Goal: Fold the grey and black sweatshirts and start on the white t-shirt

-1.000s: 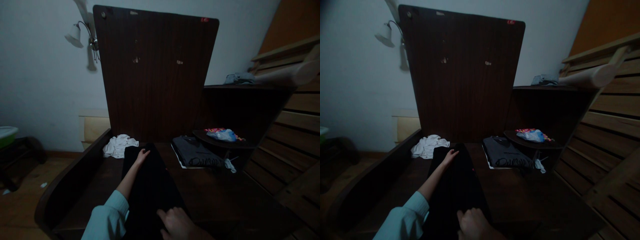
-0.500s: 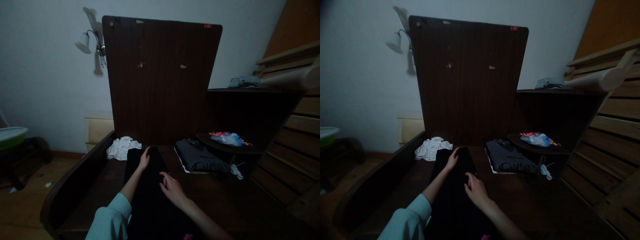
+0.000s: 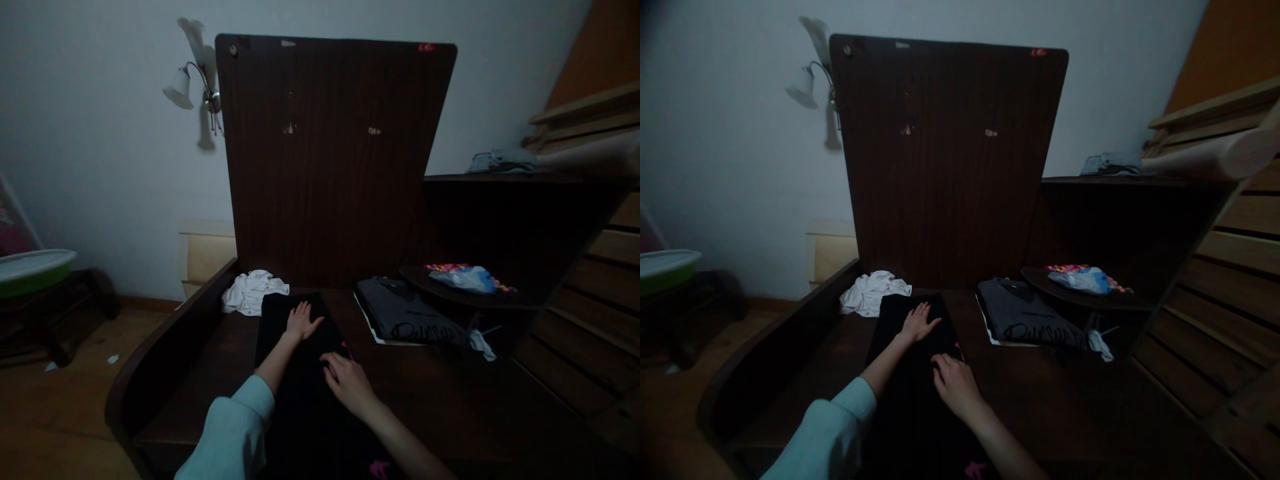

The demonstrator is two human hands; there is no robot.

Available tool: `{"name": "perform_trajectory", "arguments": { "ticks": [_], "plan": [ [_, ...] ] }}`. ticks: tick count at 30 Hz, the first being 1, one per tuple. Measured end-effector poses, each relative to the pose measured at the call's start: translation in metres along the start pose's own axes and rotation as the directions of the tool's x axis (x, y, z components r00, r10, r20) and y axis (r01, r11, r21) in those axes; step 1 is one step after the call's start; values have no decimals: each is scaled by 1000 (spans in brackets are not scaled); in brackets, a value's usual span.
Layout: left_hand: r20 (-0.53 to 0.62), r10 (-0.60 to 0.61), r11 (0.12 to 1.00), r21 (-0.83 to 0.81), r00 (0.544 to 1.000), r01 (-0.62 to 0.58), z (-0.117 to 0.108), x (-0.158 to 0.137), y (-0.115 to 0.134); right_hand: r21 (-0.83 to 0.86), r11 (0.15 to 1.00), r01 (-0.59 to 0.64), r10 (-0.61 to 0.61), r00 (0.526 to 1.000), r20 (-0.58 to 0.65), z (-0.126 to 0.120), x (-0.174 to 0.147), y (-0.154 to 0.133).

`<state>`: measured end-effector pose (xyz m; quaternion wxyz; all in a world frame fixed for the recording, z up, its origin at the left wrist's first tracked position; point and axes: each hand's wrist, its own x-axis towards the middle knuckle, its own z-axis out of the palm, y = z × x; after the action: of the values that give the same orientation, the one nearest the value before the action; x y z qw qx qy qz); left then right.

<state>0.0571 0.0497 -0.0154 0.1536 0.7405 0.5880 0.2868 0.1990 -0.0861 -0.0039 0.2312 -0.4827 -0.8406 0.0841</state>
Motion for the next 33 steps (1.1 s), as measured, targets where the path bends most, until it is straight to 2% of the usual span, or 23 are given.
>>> {"name": "perform_trajectory", "arguments": {
  "ticks": [4,7,10,13,15,17,20,22,26,29,33],
  "plan": [
    [-26,-34,999,-4,999,34,3,2,1,27,999,17,-16,1000,-21,3,-1,0],
    [-103,-46,999,-32,994,43,-8,1,5,156,988,8,0,998,-56,3,-1,5],
    [-176,-120,992,-47,977,113,-28,1,1,366,928,-65,127,981,-148,-3,0,16],
    [-188,-226,974,-9,956,228,-49,0,-10,525,845,-103,267,931,-248,-13,-1,24],
    [-129,-248,967,31,960,253,-59,-1,-17,571,816,-86,248,945,-212,-19,-3,23],
    [-29,-227,971,73,973,229,-67,-2,-20,586,806,-76,145,987,-71,-21,-3,17],
    [107,-181,976,145,978,164,-77,-3,-15,526,847,-81,30,994,106,-21,5,4],
    [183,-163,972,200,969,126,-82,-4,-6,418,904,-87,43,993,114,-20,19,-4],
    [327,-176,948,310,929,70,-81,-15,15,91,982,-167,160,984,83,-18,61,-7],
    [354,-195,920,389,915,45,-76,-30,21,-115,972,-205,219,967,127,-12,85,-4],
    [302,-173,896,444,937,22,-70,-50,17,-226,961,-158,202,962,185,1,92,-3]
  ]
}}
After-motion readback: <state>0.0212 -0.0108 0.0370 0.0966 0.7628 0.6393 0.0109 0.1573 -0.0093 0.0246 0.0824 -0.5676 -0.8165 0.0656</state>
